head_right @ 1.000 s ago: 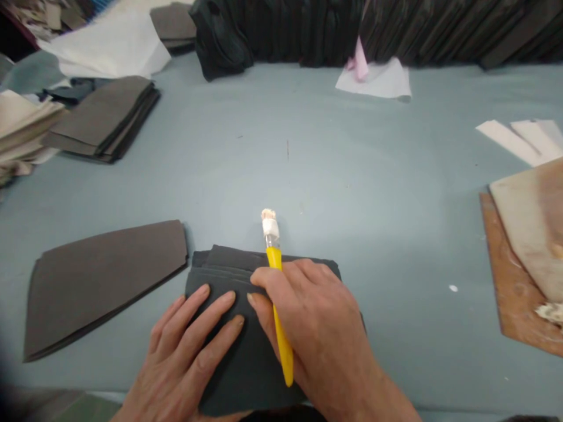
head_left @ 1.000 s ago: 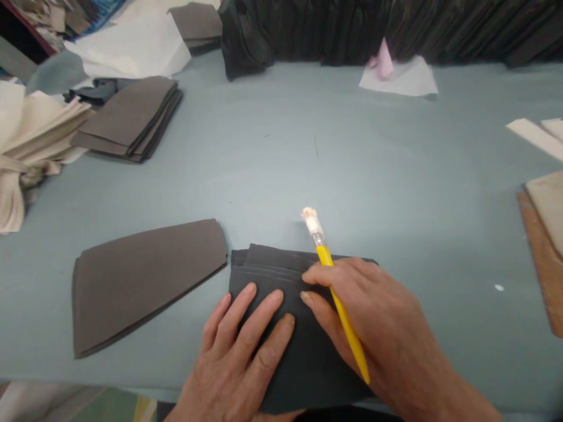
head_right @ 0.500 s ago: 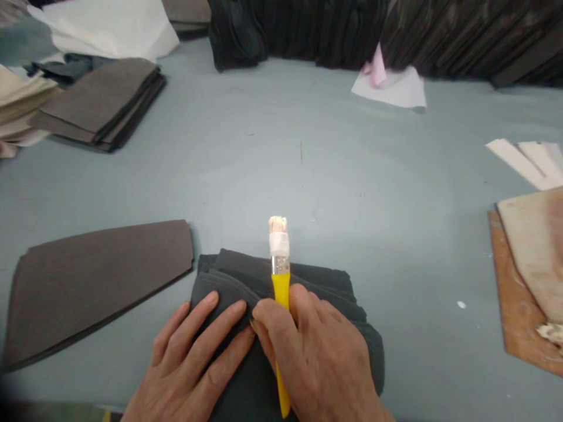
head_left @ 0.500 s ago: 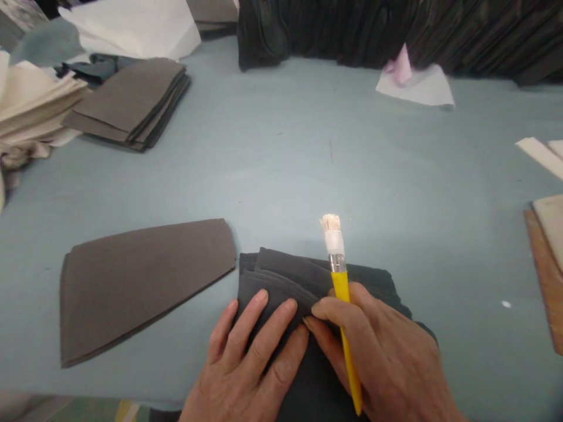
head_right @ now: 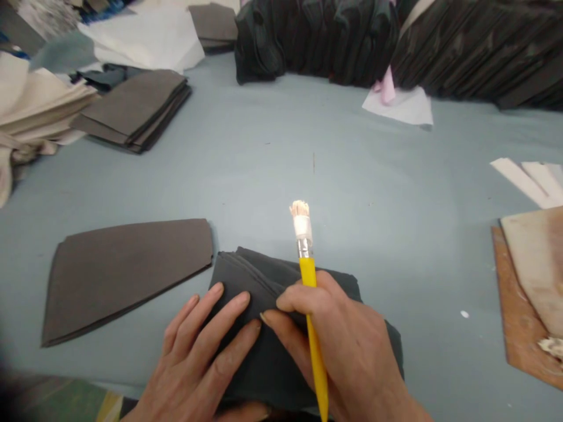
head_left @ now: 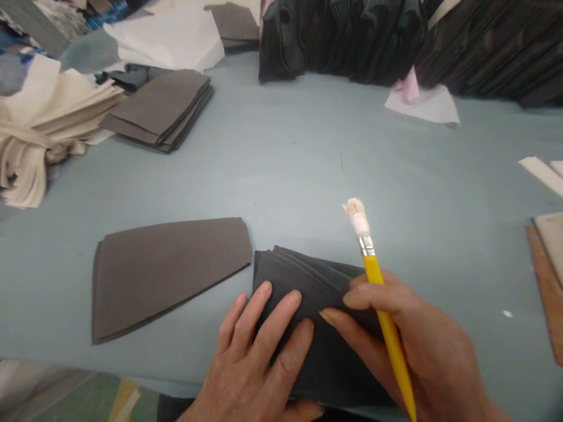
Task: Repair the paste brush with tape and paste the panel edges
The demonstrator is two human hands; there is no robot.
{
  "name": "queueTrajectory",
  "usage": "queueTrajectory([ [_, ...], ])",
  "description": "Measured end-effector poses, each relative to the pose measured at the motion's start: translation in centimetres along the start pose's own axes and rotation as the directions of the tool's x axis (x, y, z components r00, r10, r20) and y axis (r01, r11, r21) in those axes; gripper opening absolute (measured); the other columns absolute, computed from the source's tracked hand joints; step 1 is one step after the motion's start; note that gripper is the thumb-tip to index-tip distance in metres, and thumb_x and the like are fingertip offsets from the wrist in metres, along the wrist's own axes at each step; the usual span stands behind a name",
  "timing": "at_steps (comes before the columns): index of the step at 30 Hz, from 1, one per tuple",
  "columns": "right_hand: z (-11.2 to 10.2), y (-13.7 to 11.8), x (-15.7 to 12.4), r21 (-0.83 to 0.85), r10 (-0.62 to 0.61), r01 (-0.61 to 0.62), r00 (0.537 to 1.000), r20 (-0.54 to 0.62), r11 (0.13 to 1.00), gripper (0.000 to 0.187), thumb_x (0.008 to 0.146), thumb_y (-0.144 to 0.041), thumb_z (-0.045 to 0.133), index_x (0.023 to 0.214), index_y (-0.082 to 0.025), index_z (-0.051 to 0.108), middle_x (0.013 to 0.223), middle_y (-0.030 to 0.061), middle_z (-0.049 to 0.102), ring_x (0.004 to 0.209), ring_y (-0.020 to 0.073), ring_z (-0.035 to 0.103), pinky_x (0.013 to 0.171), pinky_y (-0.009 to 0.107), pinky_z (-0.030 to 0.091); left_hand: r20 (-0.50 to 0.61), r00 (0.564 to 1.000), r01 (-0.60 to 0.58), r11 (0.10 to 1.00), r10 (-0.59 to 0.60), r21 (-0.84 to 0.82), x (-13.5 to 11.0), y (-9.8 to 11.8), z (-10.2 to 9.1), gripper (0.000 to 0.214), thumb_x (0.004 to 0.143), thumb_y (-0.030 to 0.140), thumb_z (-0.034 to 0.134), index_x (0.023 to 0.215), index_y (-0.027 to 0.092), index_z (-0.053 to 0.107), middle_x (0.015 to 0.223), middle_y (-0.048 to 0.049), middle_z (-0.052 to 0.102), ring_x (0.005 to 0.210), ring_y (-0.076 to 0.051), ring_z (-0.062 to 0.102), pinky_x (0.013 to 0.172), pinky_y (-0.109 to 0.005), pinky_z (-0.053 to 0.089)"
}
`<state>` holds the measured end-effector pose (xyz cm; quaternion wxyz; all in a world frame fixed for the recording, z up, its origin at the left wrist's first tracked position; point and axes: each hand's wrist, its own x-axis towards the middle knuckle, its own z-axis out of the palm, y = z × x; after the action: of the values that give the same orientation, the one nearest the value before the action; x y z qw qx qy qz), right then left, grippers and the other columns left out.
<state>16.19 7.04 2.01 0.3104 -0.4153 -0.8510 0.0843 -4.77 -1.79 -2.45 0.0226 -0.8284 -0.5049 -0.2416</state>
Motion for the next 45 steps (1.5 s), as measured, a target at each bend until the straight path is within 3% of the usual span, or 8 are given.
queueTrajectory([
  [4, 1.1, 1.5, 0.7, -0.056, -0.064, 0.065, 0.998, 0.024, 0.996, 0.01, 0.11, -0.031, 0.054, 0.109, -0.022, 0.057, 0.09, 0.0039, 0.071, 0.077, 0.019, 0.073, 0.063, 0.028, 0.054, 0.044, 0.997, 0.066, 0.996, -0.064, -0.057, 0.7, 0.0, -0.3, 0.07, 0.086, 0.066, 0.072, 0.139, 0.022, 0.063, 0.15, -0.0113, 0.064, 0.155, -0.035, 0.035, 0.133, -0.048, 0.015],
  [7, 1.7, 2.0, 1.0, -0.09, -0.078, 0.08, 0.997, 0.023, 0.993, 0.011, 0.108, -0.03, 0.058, 0.11, -0.019, 0.058, 0.094, 0.0066, 0.073, 0.084, 0.0222, 0.073, 0.069, 0.031, 0.055, 0.094, 0.995, 0.04, 0.998, -0.035, -0.05, 0.8, 0.1, -0.5, 0.066, 0.09, 0.061, 0.071, 0.14, 0.019, 0.06, 0.15, -0.0135, 0.063, 0.154, -0.037, 0.034, 0.132, -0.049, 0.015],
  [14, 1.6, 2.0, 0.8, -0.127, -0.016, 0.023, 0.998, 0.058, 0.992, 0.017, 0.105, -0.036, 0.062, 0.109, -0.019, 0.062, 0.098, 0.0085, 0.076, 0.089, 0.0268, 0.069, 0.075, 0.037, 0.053, 0.147, 0.989, 0.038, 0.995, -0.024, -0.096, 1.3, 0.0, -1.4, 0.063, 0.095, 0.056, 0.068, 0.14, 0.015, 0.055, 0.153, -0.0201, 0.057, 0.155, -0.041, 0.034, 0.128, -0.056, 0.022],
  [19, 1.9, 2.3, 0.6, -0.164, 0.052, -0.037, 0.995, 0.088, 0.986, 0.023, 0.105, -0.042, 0.06, 0.111, -0.021, 0.065, 0.102, 0.0086, 0.076, 0.093, 0.0278, 0.067, 0.079, 0.038, 0.052, 0.124, 0.992, -0.006, 0.998, 0.014, -0.069, 1.5, -0.9, -1.6, 0.072, 0.093, 0.063, 0.069, 0.146, 0.019, 0.049, 0.157, -0.0196, 0.054, 0.155, -0.044, 0.036, 0.125, -0.063, 0.031],
  [24, 2.1, 2.3, 0.7, -0.158, 0.082, -0.065, 0.991, 0.103, 0.985, 0.02, 0.104, -0.039, 0.061, 0.113, -0.021, 0.065, 0.106, 0.0094, 0.074, 0.099, 0.0289, 0.065, 0.088, 0.04, 0.051, 0.176, 0.977, -0.114, 0.992, 0.123, -0.062, 1.4, -1.2, -1.4, 0.069, 0.092, 0.058, 0.072, 0.145, 0.018, 0.05, 0.157, -0.0196, 0.054, 0.152, -0.045, 0.038, 0.122, -0.068, 0.034],
  [34, 2.3, 1.7, 0.2, -0.097, 0.088, -0.079, 0.992, 0.091, 0.992, 0.019, 0.102, -0.033, 0.063, 0.115, -0.02, 0.064, 0.112, 0.0128, 0.075, 0.104, 0.0308, 0.066, 0.089, 0.041, 0.051, 0.143, 0.979, -0.139, 0.99, 0.143, -0.039, 0.8, -0.8, -1.5, 0.072, 0.093, 0.066, 0.067, 0.142, 0.016, 0.052, 0.153, -0.0227, 0.056, 0.149, -0.046, 0.041, 0.119, -0.064, 0.037],
  [42, 2.5, 1.6, -0.2, -0.044, 0.034, -0.031, 0.997, 0.066, 0.999, 0.017, 0.101, -0.032, 0.065, 0.113, -0.02, 0.064, 0.11, 0.0115, 0.076, 0.099, 0.0297, 0.071, 0.087, 0.04, 0.053, 0.156, 0.982, -0.1, 0.994, 0.107, -0.054, -0.1, -0.5, -1.8, 0.066, 0.096, 0.058, 0.068, 0.143, 0.014, 0.054, 0.156, -0.0217, 0.055, 0.152, -0.044, 0.037, 0.122, -0.06, 0.036],
  [45, 2.3, 1.8, -0.2, -0.097, 0.006, -0.001, 0.999, 0.05, 0.995, 0.018, 0.101, -0.034, 0.065, 0.112, -0.019, 0.064, 0.106, 0.0123, 0.076, 0.095, 0.0308, 0.071, 0.084, 0.041, 0.053, 0.182, 0.98, -0.071, 0.995, 0.083, -0.071, 0.0, -0.1, -1.9, 0.068, 0.095, 0.06, 0.068, 0.143, 0.014, 0.055, 0.157, -0.0219, 0.055, 0.153, -0.044, 0.037, 0.122, -0.061, 0.036],
])
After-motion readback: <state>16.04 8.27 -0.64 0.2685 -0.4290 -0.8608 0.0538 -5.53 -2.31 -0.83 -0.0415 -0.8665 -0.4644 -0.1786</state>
